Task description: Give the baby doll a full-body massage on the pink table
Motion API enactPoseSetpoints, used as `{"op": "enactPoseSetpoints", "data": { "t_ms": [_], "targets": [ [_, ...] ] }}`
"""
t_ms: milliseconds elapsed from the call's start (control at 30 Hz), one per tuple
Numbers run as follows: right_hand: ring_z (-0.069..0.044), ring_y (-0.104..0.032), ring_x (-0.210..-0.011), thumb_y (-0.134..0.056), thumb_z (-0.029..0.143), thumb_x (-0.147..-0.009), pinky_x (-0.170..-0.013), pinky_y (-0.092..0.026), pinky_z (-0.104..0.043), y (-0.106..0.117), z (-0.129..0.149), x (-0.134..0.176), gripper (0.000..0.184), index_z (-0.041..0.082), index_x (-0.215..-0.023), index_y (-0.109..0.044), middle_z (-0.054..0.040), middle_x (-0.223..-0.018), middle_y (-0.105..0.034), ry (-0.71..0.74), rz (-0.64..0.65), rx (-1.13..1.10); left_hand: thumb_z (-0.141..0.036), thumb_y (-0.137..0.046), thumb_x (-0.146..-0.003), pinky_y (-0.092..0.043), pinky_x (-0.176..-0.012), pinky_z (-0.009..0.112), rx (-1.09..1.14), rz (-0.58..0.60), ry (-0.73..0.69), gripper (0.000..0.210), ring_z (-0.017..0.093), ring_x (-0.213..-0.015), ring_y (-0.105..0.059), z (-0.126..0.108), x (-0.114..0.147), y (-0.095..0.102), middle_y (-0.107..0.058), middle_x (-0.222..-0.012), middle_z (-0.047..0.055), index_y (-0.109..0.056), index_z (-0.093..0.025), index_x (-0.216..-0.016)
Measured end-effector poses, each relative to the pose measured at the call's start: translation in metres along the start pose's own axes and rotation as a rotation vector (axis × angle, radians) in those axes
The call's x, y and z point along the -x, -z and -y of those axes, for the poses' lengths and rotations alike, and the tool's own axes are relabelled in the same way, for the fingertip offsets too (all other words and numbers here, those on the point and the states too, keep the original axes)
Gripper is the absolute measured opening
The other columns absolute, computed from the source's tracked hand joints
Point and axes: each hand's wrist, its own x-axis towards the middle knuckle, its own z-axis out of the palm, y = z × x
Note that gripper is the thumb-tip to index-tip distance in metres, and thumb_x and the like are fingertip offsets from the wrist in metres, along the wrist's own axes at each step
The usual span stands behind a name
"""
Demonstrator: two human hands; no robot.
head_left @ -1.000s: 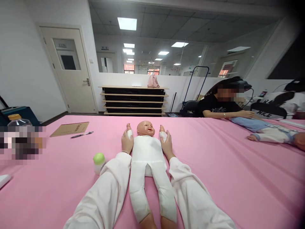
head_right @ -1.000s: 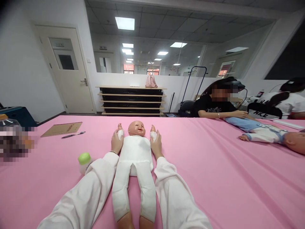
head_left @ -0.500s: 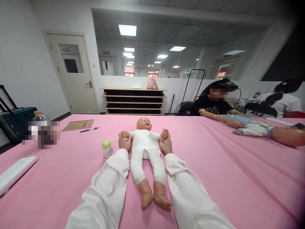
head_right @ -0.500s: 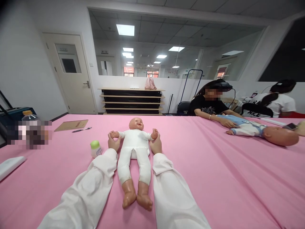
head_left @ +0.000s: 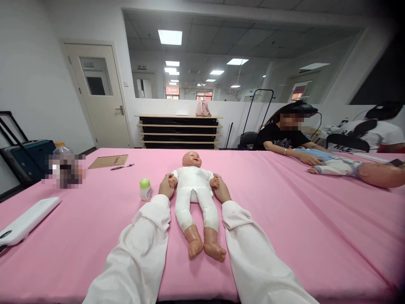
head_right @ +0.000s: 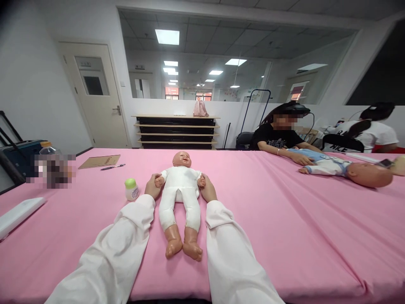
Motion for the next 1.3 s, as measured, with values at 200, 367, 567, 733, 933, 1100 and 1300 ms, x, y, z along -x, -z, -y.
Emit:
{"op": "enactPoseSetpoints", "data": {
  "t_ms": [200,367,567,733,933,1100,1300],
  "targets": [
    [-0.027,-0.054,-0.107,-0.052,0.032,-0.073,-0.087,-0.045,-0.042,-0.016,-0.007,-0.016,0.064,0.018,-0.130,-0.027,-0.0148,-0.120,-0.053,-0.140,-0.208,-0.030,-0.033,-0.054,-0.079,-0.046,-0.081,0.035,-0.015,-0.152,0.137,0.047,0.023,-0.100,-0.058,-0.007,-0.013,-0.010,-0.058,-0.112,0.012,-0.037,-0.018,-0.120],
    [-0.029,-0.058,-0.097,-0.041,0.043,-0.080,-0.076,-0.046,-0.041,-0.028,-0.012,-0.040,0.055,0.014,-0.124,-0.026,-0.0210,-0.116,-0.053,-0.194,-0.333,0.029,-0.037,-0.043,-0.086,-0.045,-0.080,0.035,-0.006,-0.234,0.205,0.058,0.025,-0.105,-0.056,-0.008,-0.032,-0.022,-0.053,-0.123,0.014,-0.021,-0.017,-0.136],
    [-0.029,-0.054,-0.104,-0.033,0.043,-0.082,-0.081,-0.044,-0.042,-0.037,-0.028,-0.066,0.048,0.015,-0.122,-0.034,-0.0184,-0.119,-0.051,-0.273,-0.296,0.030,-0.038,-0.034,-0.089,-0.044,-0.085,0.033,-0.040,-0.196,0.123,0.058,0.023,-0.112,-0.051,0.000,-0.063,-0.049,-0.046,-0.131,0.014,-0.018,-0.017,-0.141],
    [-0.027,-0.048,-0.112,-0.036,0.036,-0.080,-0.093,-0.039,-0.043,-0.040,-0.045,-0.073,0.044,0.017,-0.119,-0.046,-0.0131,-0.121,-0.052,-0.229,-0.154,0.078,-0.030,-0.030,-0.090,-0.038,-0.094,0.039,-0.109,-0.106,0.112,0.055,0.023,-0.118,-0.046,0.014,-0.088,-0.067,-0.040,-0.137,0.012,-0.016,-0.022,-0.142],
    [-0.025,-0.047,-0.114,-0.037,0.032,-0.079,-0.095,-0.038,-0.043,-0.042,-0.056,-0.073,0.043,0.019,-0.118,-0.048,-0.0094,-0.123,-0.052,-0.209,-0.136,0.039,-0.034,-0.033,-0.088,-0.029,-0.096,0.052,-0.289,0.080,0.287,0.053,0.028,-0.109,-0.052,0.019,-0.098,-0.066,-0.054,-0.124,0.005,-0.020,-0.037,-0.139],
    [-0.026,-0.047,-0.113,-0.042,0.032,-0.076,-0.095,-0.038,-0.042,-0.041,-0.050,-0.072,0.048,0.016,-0.121,-0.045,-0.0133,-0.122,-0.051,-0.194,-0.243,0.051,-0.032,-0.035,-0.087,-0.039,-0.089,0.035,-0.237,0.003,0.268,0.057,0.022,-0.107,-0.054,0.009,-0.091,-0.060,-0.052,-0.127,0.006,-0.017,-0.029,-0.141],
    [-0.028,-0.046,-0.115,-0.049,0.021,-0.063,-0.089,-0.042,-0.040,-0.034,-0.023,-0.060,0.080,0.011,-0.136,-0.018,-0.0200,-0.138,-0.028,-0.121,-0.429,0.018,-0.027,-0.049,-0.077,-0.044,-0.082,0.037,-0.164,-0.175,0.316,0.074,0.027,-0.101,-0.057,-0.001,-0.071,-0.050,-0.052,-0.123,0.015,-0.013,-0.014,-0.140]
  ]
}}
